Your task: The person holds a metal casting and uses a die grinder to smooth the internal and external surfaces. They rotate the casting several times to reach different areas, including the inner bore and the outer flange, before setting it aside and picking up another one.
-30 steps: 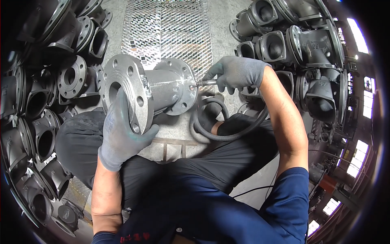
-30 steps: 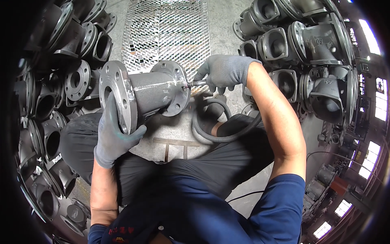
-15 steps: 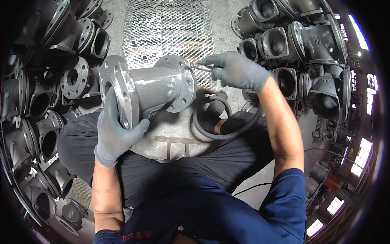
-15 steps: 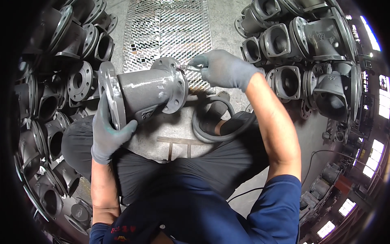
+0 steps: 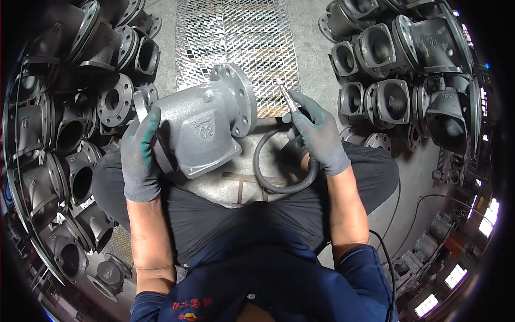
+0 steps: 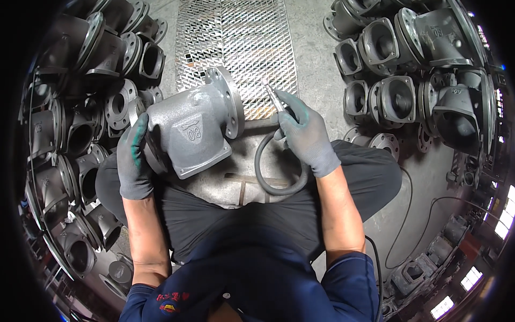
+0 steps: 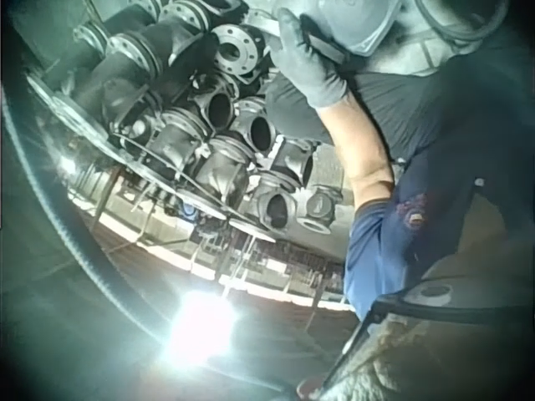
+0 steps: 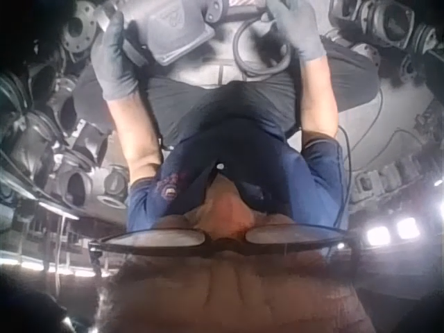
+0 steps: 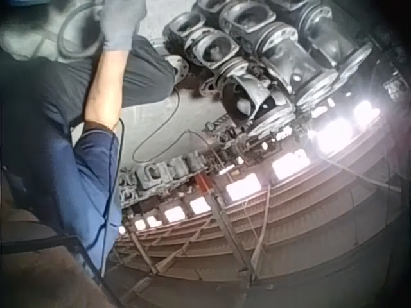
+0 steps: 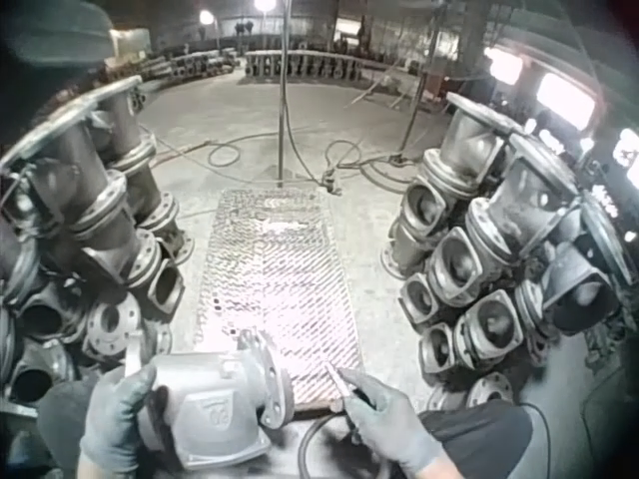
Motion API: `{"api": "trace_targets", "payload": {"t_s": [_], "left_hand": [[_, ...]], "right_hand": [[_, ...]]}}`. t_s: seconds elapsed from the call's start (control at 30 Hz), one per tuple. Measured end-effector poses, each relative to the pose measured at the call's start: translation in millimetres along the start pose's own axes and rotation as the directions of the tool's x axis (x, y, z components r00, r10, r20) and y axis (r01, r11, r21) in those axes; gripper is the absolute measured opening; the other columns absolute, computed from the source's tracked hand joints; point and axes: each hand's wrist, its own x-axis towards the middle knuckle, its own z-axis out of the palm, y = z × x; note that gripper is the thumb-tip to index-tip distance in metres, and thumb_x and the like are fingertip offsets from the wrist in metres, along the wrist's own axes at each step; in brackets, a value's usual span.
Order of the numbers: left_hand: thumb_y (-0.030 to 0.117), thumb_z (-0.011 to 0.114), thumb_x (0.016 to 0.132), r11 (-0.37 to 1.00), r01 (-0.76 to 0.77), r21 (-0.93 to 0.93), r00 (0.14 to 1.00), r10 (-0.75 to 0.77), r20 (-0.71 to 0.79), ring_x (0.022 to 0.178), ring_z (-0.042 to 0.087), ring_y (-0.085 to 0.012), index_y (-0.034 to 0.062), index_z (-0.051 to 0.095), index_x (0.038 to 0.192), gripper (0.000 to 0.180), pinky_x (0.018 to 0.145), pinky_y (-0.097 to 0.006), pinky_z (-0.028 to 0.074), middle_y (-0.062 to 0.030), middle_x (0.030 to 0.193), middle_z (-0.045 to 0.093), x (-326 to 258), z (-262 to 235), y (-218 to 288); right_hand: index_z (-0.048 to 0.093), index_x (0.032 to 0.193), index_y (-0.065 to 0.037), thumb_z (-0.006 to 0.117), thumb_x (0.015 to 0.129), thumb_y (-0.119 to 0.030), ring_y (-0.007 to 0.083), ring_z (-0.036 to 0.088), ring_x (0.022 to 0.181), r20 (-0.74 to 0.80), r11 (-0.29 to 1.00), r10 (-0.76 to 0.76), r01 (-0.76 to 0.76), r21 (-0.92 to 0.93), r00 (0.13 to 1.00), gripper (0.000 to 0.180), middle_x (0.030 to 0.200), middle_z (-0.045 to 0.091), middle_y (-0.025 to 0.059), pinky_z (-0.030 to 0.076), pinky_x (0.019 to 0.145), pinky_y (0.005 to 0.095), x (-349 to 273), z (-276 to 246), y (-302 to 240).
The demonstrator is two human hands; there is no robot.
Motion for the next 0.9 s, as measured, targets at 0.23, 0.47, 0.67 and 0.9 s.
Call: {"api": "trace_targets", "payload": {"t_s": [0.23,0.47,0.67,0.9], "left_hand": [[0.027,0.064,0.116,0.993,-0.018,0.113,0.999,0.023,-0.035,0.106,0.071,-0.0142,-0.0091,0.071,0.138,0.043,0.095,-0.031,0.058,-0.0106,0.119,0.079,-3.5,5.7,0.9],[-0.004,0.075,0.093,0.392,-0.691,0.607,0.666,0.673,0.323,0.097,0.079,-0.0327,0.0151,0.057,0.164,0.076,0.087,-0.040,0.063,-0.0194,0.118,0.079,32.5,-49.5,-64.8],[0.015,0.071,0.110,0.974,-0.221,-0.047,0.972,0.224,0.078,0.102,0.079,-0.0236,0.0108,0.056,0.163,0.055,0.087,-0.035,0.065,-0.0121,0.117,0.080,24.9,-46.2,-58.1],[0.039,0.065,0.115,0.950,-0.077,-0.303,0.996,0.088,0.024,0.109,0.077,-0.0207,-0.0060,0.066,0.141,0.052,0.091,-0.036,0.065,-0.0137,0.126,0.077,-5.1,-21.8,-39.7]], "right_hand": [[0.063,0.149,0.001,0.063,0.113,-0.019,0.0036,0.059,0.065,-0.100,0.956,0.106,-0.073,0.283,0.989,0.042,0.093,0.075,0.0016,0.049,0.058,0.0219,-34.8,24.6,7.8],[0.069,0.099,-0.003,0.072,0.111,-0.038,0.0039,0.056,0.062,0.201,0.935,0.160,-0.214,0.284,0.966,0.037,0.077,0.065,-0.0016,0.044,0.056,0.0229,-77.8,96.5,27.1],[0.066,0.139,0.005,0.073,0.111,-0.032,0.0070,0.065,0.087,0.243,0.953,0.145,-0.201,0.226,0.959,0.047,0.102,0.072,0.0053,0.056,0.078,0.0281,-81.5,111.0,36.1],[0.069,0.138,-0.001,0.069,0.113,-0.033,0.0048,0.060,0.075,0.098,0.932,0.140,-0.164,0.322,0.985,0.041,0.095,0.073,0.0028,0.051,0.068,0.0245,-63.5,86.5,42.6]]}}
